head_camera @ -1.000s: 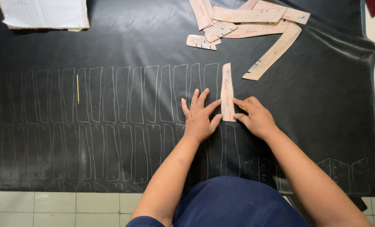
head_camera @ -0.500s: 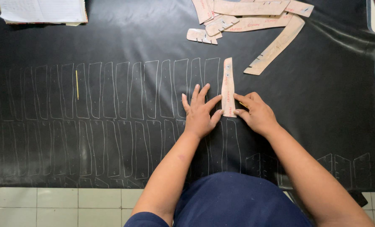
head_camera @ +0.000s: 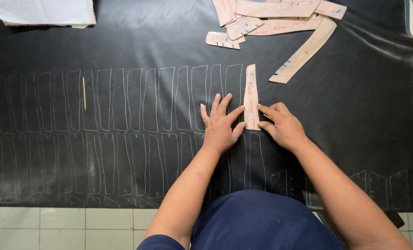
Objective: The person places a paper pattern piece onto a black marking mat covered with pre-drawn component outlines, aligns it with the outlines, and traces around its edge with a marking pen. They repeat the tracing on other pattern pieces and set finished pieces on a pile at the side of the table.
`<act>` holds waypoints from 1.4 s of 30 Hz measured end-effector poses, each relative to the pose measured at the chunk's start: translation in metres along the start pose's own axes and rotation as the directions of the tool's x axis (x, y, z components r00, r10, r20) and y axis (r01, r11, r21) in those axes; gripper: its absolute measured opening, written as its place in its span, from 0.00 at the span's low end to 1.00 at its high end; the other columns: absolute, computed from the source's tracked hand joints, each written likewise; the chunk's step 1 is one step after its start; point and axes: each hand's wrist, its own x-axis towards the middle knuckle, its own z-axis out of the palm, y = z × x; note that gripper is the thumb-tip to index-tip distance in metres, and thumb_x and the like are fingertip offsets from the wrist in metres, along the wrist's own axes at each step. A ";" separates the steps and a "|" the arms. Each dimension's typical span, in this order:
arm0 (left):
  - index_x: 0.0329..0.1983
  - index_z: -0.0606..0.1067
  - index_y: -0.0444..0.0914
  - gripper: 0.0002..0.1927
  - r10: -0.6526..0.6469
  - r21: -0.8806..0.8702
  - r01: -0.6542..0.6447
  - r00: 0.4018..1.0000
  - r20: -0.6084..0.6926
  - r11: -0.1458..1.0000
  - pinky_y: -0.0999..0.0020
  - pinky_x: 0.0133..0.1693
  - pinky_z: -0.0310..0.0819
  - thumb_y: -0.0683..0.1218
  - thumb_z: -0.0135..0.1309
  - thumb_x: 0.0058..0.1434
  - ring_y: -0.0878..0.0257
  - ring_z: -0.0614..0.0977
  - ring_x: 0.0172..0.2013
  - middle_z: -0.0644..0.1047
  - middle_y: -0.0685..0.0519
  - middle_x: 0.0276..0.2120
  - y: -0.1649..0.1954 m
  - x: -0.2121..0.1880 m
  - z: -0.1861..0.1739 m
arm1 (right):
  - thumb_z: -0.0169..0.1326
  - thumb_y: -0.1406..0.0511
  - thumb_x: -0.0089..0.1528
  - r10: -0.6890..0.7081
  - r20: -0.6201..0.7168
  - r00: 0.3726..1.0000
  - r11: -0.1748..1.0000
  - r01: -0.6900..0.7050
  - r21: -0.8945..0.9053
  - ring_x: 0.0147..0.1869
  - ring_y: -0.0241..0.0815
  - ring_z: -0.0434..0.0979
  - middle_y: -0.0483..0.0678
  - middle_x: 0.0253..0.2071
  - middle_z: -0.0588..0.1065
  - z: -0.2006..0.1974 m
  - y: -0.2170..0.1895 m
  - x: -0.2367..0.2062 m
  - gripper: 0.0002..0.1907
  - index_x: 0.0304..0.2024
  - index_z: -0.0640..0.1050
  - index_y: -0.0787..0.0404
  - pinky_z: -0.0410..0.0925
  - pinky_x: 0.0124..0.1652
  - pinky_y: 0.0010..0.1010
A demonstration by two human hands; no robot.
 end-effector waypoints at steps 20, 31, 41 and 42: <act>0.59 0.77 0.53 0.25 0.003 0.020 -0.003 1.000 0.008 1.000 0.26 0.68 0.31 0.57 0.63 0.57 0.46 0.54 0.74 0.61 0.49 0.72 -0.002 0.001 0.002 | 0.62 0.60 0.58 -0.006 -0.011 1.000 1.000 0.006 -0.015 0.45 0.45 0.77 0.45 0.45 0.73 0.002 0.001 0.001 0.27 0.61 0.77 0.48 0.71 0.43 0.37; 0.58 0.76 0.52 0.26 0.013 0.070 -0.013 1.000 -0.001 0.997 0.25 0.65 0.31 0.56 0.63 0.55 0.45 0.54 0.72 0.62 0.48 0.70 0.003 0.005 0.000 | 0.62 0.60 0.59 -0.043 -0.028 0.999 0.999 0.042 -0.033 0.43 0.45 0.77 0.46 0.45 0.72 0.006 0.002 0.001 0.27 0.62 0.77 0.50 0.71 0.43 0.37; 0.62 0.69 0.30 0.21 0.109 0.263 -0.160 0.974 0.198 0.951 0.50 0.45 0.75 0.44 0.50 0.68 0.49 0.81 0.45 0.79 0.44 0.51 0.038 0.006 0.040 | 0.59 0.63 0.64 -0.131 -0.149 0.980 0.983 0.148 0.107 0.47 0.48 0.75 0.49 0.42 0.72 -0.003 0.007 0.025 0.09 0.45 0.83 0.57 0.70 0.46 0.35; 0.64 0.65 0.26 0.25 0.009 0.225 -0.062 0.973 0.231 0.972 0.49 0.40 0.77 0.45 0.49 0.68 0.46 0.83 0.38 0.79 0.40 0.43 0.044 0.009 0.046 | 0.58 0.63 0.65 -0.179 -0.192 0.965 0.979 0.193 0.058 0.46 0.49 0.75 0.50 0.41 0.72 -0.008 0.004 0.029 0.08 0.45 0.83 0.57 0.69 0.46 0.36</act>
